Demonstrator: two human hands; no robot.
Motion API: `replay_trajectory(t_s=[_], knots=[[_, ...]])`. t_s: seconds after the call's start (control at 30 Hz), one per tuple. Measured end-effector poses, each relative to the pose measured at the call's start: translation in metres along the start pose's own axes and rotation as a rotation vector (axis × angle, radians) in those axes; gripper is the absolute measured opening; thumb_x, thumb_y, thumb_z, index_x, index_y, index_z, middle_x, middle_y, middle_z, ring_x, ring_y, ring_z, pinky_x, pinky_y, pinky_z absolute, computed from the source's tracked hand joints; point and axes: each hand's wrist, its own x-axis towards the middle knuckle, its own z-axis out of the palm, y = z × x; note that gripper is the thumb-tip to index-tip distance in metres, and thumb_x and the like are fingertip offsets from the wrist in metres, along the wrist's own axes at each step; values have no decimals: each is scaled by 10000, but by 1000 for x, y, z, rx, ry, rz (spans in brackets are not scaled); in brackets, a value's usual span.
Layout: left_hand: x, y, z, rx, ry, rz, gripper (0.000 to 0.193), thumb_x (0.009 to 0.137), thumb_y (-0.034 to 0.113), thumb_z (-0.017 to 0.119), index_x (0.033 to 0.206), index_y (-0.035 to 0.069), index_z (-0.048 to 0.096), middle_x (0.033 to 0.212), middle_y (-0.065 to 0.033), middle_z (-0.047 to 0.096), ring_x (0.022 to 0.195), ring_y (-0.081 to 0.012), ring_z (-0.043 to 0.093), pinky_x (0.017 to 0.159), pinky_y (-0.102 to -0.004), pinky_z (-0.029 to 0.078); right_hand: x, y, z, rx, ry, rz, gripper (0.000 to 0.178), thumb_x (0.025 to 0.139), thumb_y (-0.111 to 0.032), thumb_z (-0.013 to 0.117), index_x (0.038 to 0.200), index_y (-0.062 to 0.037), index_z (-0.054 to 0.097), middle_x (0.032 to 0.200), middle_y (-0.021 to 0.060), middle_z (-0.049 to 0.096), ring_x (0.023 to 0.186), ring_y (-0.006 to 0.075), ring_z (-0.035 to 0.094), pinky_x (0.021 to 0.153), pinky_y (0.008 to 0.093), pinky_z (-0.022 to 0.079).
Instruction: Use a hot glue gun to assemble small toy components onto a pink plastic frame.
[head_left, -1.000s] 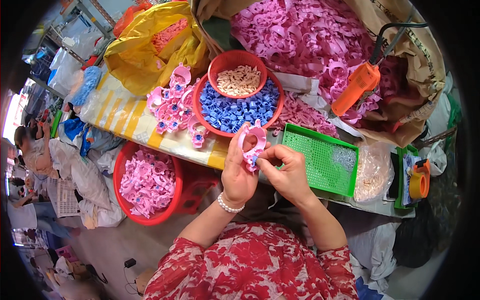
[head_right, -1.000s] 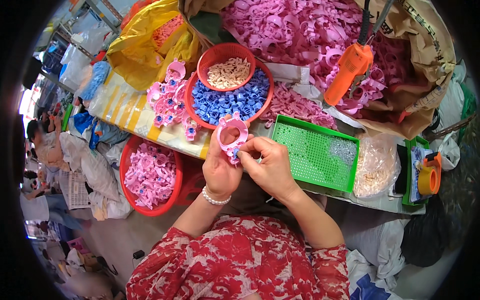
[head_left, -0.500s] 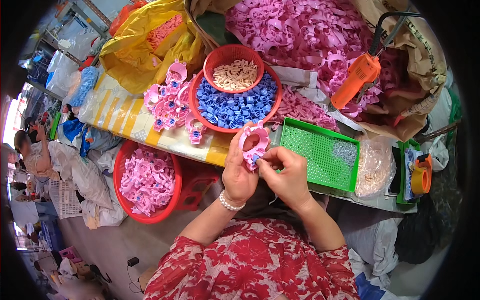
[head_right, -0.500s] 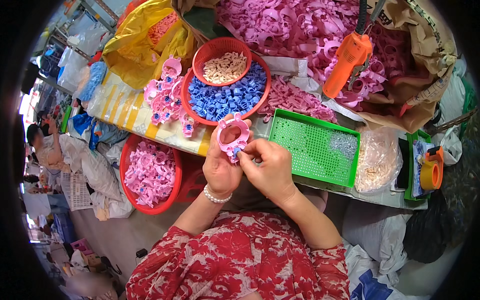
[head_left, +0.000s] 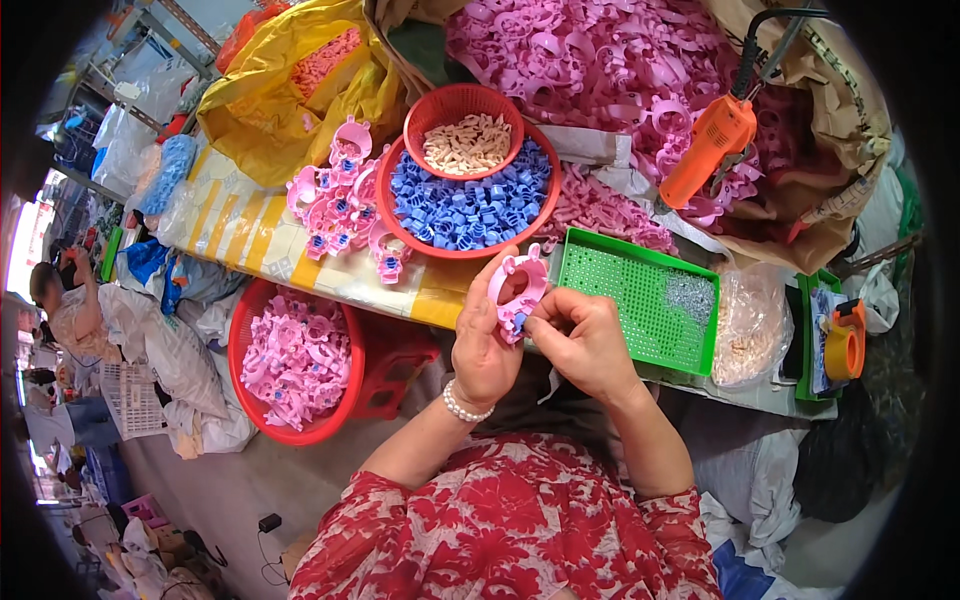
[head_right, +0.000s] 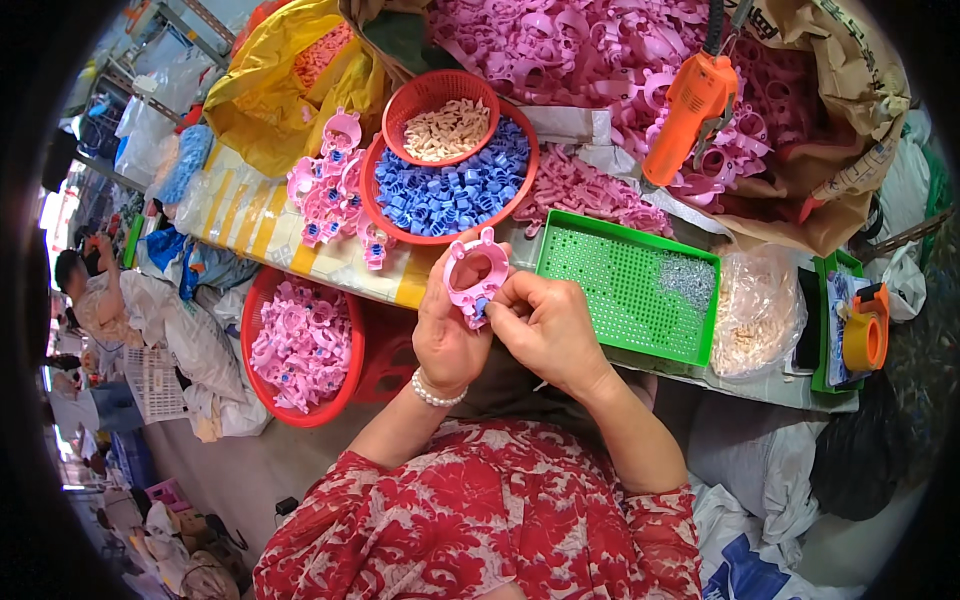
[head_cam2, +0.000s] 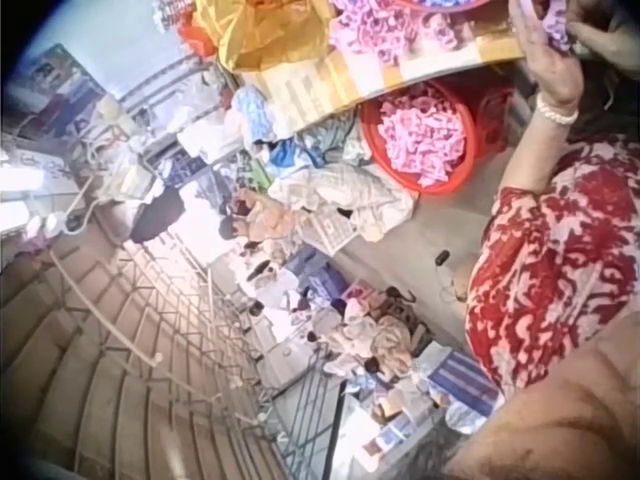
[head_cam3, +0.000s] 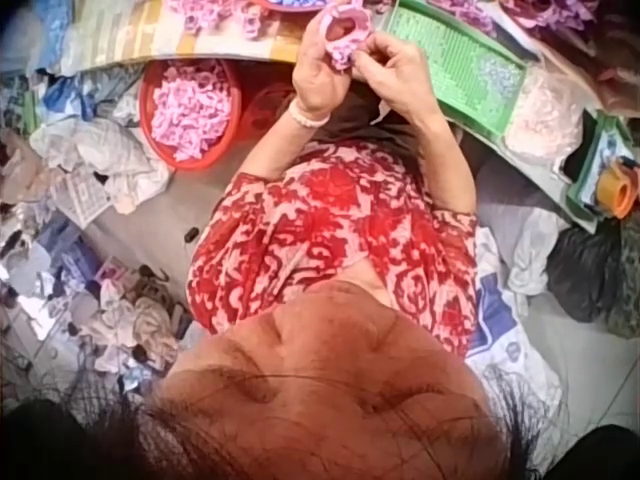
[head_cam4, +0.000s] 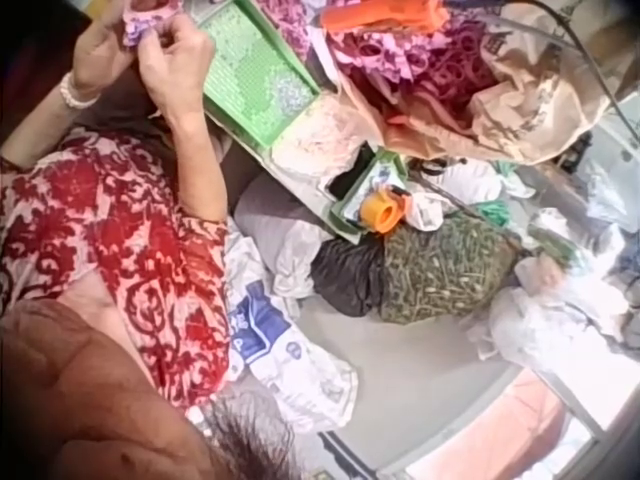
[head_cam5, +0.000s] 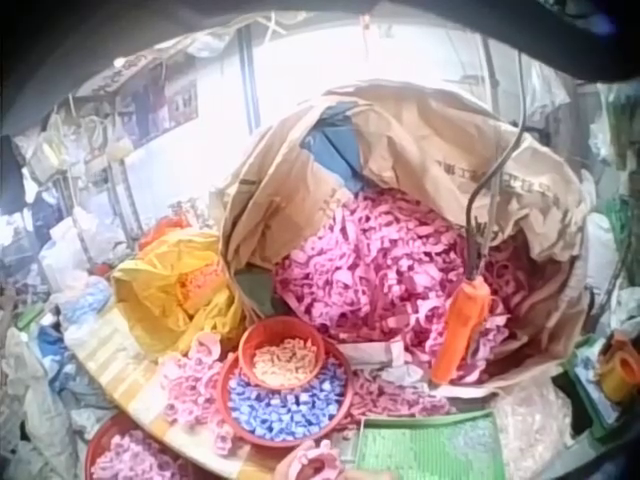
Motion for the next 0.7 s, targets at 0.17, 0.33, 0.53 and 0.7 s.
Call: replay_trajectory(t_s=[0.17, 0.33, 0.53, 0.7], knots=[[-2, 0, -2, -17, -1, 5, 522, 986, 310, 326, 1386, -25, 303, 1334, -202, 451, 1247, -305, 439, 1064, -424, 316, 0, 3, 3, -11, 1, 3, 113, 775, -36, 671, 726, 23, 588, 620, -23, 557, 557, 13, 460, 478, 189, 368], [-6, -4, -4, -10, 10, -43, 520, 988, 326, 302, 1391, -3, 303, 1348, -199, 435, 1260, -304, 424, 1069, -429, 310, 3, 18, 4, 272, -19, 143, 215, 757, -17, 701, 739, -40, 488, 670, -51, 507, 573, 5, 443, 492, 168, 370], [-8, -10, -1, -98, 102, -89, 508, 998, 341, 262, 1367, -2, 331, 1341, -199, 437, 1234, -293, 445, 1050, -424, 335, 0, 17, 15, 226, 69, 73, 201, 770, -5, 669, 738, -45, 475, 668, -53, 491, 577, 2, 428, 497, 172, 359], [-2, -1, 9, -149, 95, -135, 492, 1003, 348, 248, 1351, 17, 358, 1322, -194, 459, 1193, -282, 474, 1016, -423, 370, -5, 16, 22, 112, 167, -99, 181, 782, 5, 646, 747, -36, 473, 653, -45, 484, 572, 8, 411, 495, 176, 342]])
